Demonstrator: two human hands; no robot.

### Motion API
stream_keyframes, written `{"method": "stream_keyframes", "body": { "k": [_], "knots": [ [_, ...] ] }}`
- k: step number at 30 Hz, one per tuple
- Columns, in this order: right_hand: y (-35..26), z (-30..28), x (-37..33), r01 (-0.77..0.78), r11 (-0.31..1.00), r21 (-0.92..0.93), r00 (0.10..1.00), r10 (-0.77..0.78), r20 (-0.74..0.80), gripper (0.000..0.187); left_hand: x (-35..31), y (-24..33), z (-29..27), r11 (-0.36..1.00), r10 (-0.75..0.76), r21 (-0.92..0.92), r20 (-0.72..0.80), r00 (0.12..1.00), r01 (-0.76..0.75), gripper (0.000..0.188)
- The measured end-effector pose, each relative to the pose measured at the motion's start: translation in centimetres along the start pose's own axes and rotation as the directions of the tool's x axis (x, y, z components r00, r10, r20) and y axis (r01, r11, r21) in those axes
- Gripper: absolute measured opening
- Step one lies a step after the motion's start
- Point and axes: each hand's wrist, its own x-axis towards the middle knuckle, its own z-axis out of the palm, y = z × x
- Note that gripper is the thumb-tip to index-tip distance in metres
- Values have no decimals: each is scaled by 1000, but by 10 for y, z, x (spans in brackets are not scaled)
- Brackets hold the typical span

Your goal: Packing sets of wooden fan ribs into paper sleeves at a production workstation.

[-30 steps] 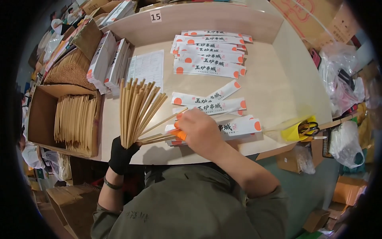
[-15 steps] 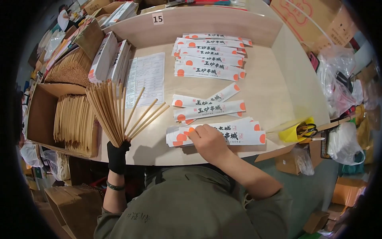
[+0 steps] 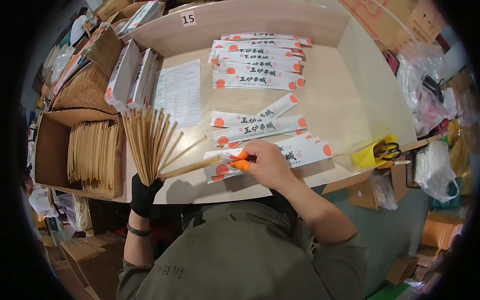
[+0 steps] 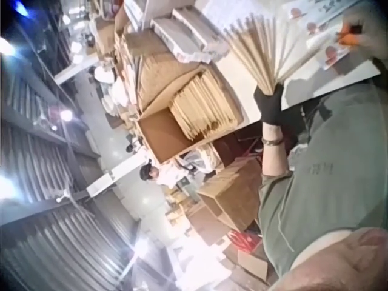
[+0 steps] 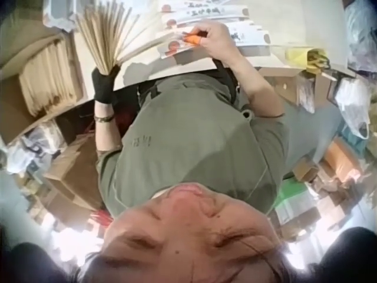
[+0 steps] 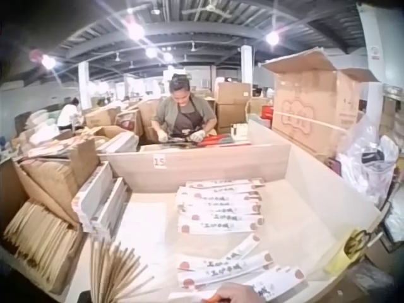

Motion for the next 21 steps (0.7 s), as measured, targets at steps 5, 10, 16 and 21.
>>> {"method": "stream_keyframes", "body": {
  "k": [5,10,16,21],
  "knots": [
    [-1,-1,0,362,856,-368,928,-367,60,16,12,17,-4,994,52,85,105,993,-61,26],
    [-35,54,20,672,417,-613,673,-689,269,23,28,71,87,678,130,-734,80,988,-30,15],
    [-4,8,6,631,424,-649,684,-700,207,21,41,47,54,896,-148,-440,-157,976,65,14],
    [17,10,-7,703,412,-580,673,-650,353,21,31,31,65,834,-199,-550,-229,953,43,17]
  ]
}}
